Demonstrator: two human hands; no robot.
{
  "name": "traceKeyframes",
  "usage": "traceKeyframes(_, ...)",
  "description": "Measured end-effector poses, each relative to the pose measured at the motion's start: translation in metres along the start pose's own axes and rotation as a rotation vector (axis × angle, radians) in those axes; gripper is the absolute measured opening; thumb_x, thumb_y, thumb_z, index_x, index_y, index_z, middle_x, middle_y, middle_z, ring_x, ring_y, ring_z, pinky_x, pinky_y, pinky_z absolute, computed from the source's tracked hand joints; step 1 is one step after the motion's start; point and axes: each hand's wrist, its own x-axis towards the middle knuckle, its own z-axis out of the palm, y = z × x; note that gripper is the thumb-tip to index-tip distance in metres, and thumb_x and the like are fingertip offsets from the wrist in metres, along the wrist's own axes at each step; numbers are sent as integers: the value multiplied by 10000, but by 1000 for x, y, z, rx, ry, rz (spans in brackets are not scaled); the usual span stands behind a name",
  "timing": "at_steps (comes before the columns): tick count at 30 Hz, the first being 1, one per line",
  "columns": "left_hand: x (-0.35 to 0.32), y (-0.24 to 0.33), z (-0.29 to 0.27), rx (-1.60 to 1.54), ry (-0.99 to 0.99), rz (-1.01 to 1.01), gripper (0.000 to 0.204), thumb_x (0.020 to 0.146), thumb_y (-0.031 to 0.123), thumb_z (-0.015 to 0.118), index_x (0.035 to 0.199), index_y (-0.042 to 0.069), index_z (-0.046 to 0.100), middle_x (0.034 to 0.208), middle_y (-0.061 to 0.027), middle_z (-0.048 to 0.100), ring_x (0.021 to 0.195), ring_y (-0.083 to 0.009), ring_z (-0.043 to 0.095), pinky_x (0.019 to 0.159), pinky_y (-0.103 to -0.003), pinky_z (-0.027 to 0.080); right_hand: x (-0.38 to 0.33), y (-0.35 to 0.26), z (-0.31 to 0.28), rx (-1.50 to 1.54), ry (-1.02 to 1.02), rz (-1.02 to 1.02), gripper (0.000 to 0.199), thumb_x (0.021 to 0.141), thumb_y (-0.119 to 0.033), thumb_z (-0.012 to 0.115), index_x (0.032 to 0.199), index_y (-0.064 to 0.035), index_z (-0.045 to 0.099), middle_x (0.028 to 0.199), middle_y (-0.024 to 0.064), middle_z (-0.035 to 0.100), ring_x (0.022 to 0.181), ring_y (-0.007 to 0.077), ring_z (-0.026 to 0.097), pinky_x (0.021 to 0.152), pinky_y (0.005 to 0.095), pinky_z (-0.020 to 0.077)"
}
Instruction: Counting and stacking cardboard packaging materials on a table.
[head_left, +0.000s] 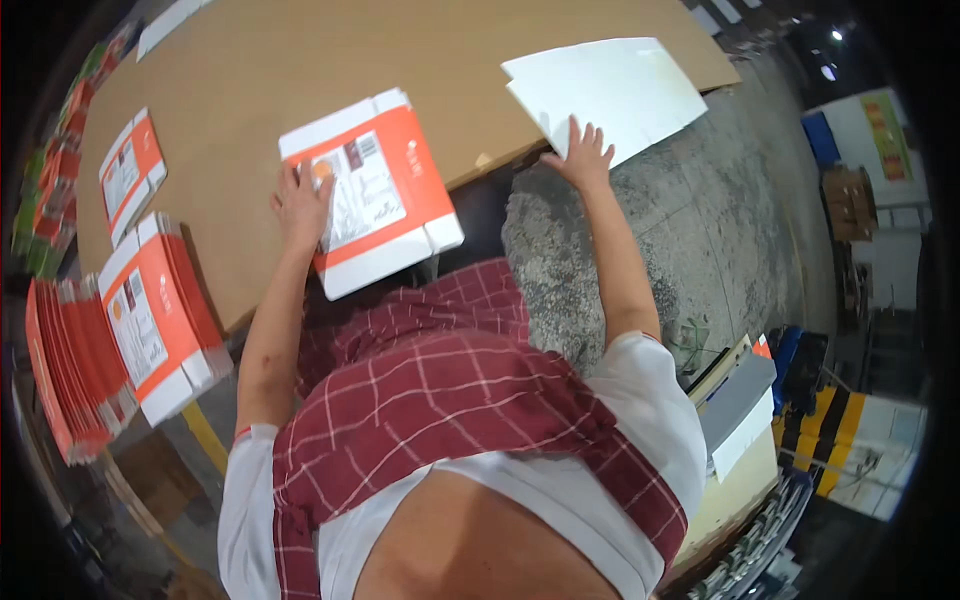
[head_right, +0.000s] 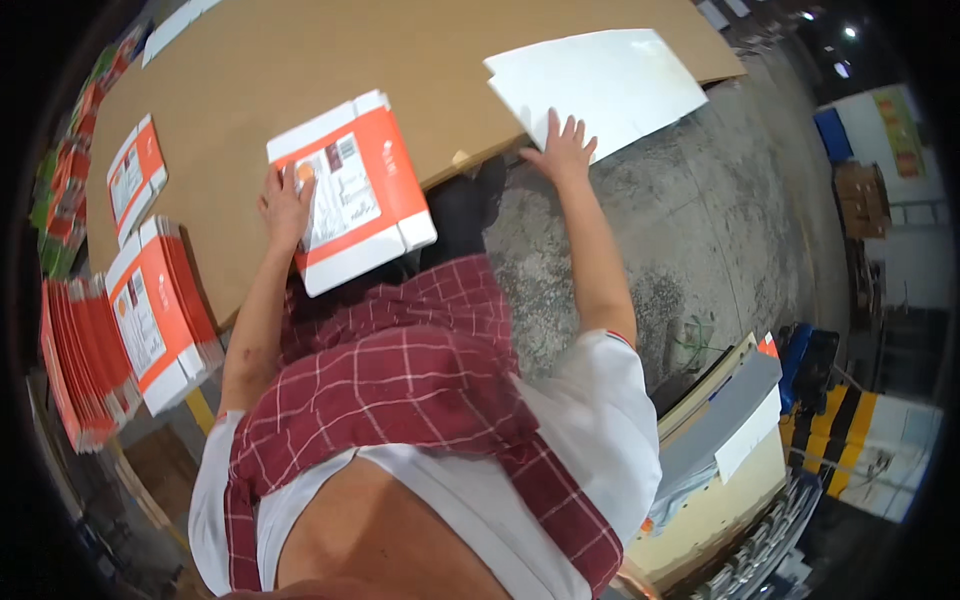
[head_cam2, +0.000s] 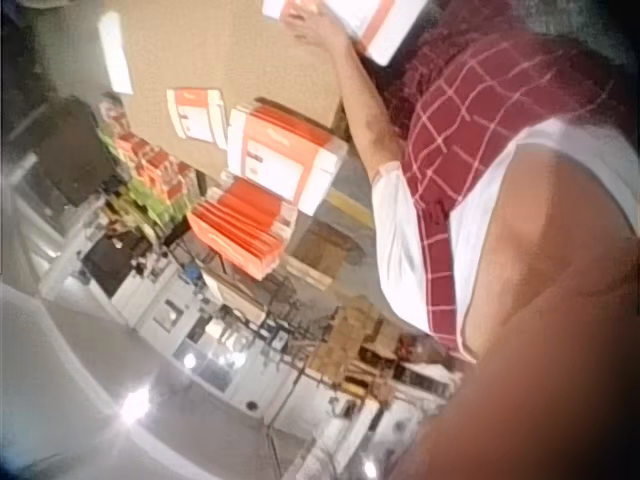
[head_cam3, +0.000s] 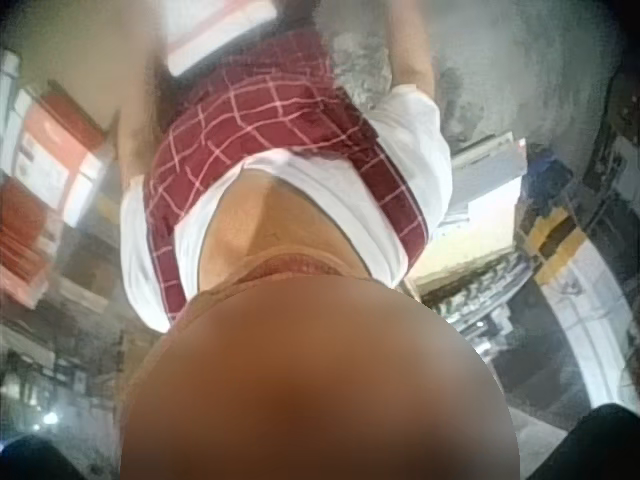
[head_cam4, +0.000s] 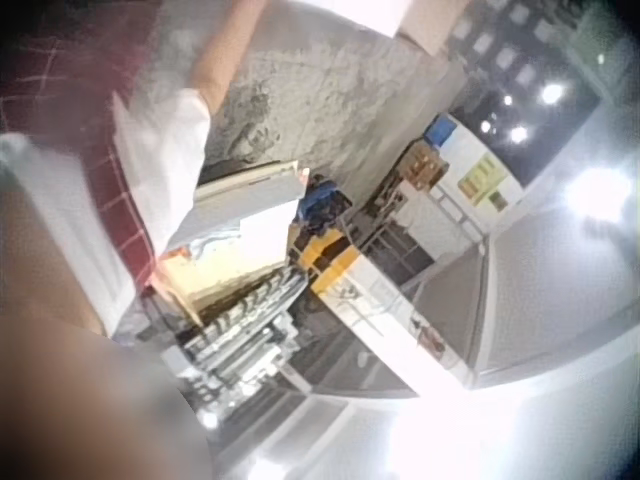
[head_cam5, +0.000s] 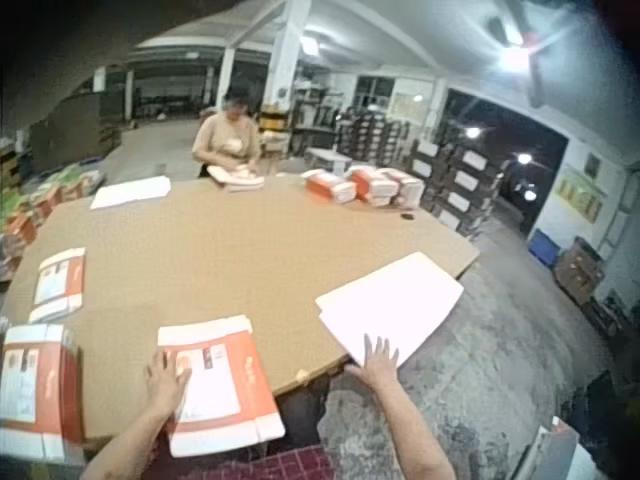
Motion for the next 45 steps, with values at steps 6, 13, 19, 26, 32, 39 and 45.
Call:
traceKeyframes(6,-3,-2,9,-17,41,14,562,846,429,450,1285,93,348,1371,-166,214,1283,-279,197,980,-572,146,16,5,13,-110,105,61,600,758,-268,588,1289,-176,327,1060,170,543,894,347,568,735,447,462)
traceKeyframes(13,-4,-12,10,-10,131,47,480,831,386,480,1214,102,427,1325,-115,322,1247,-272,264,930,-602,205,-88,-115,-97,1367,-34,-405,367,807,-94,541,1158,-18,467,1018,174,583,870,237,600,734,305,479)
traceKeyframes(19,13,-18,3,-797,4,-81,609,881,514,256,1304,81,320,1349,-118,309,1267,-262,233,1008,-467,171,-104,-158,-53,2011,-238,-99,382,796,-23,514,1159,52,422,1080,166,540,951,236,559,815,335,463)
traceKeyframes(26,8,-19,2,-587,251,-40,653,850,502,376,1326,74,249,1336,-195,288,1256,-310,240,1026,-409,180,-104,-206,14,1879,-349,-134,313,834,-90,506,1114,41,456,979,130,571,842,226,575,750,333,480)
traceKeyframes(32,2,-12,-3,-72,47,-79,535,869,449,358,1282,110,368,1372,-126,258,1278,-258,215,992,-567,119,-72,-123,-18,1207,174,-146,354,888,-273,439,1064,20,530,849,122,607,709,256,591,651,306,476)
traceKeyframes(39,9,-12,9,73,95,66,494,873,414,391,1257,104,394,1344,-147,297,1251,-302,254,978,-509,219,-3,-117,18,832,147,-487,487,885,-364,319,1208,-7,393,1228,214,410,1179,327,343,987,403,231)
traceKeyframes(45,8,-17,16,95,139,57,491,866,398,398,1245,86,399,1327,-152,325,1229,-329,282,968,-480,248,0,-175,-32,875,-59,-537,661,862,-501,316,1328,-37,252,1374,173,248,1297,269,182,1038,461,104)
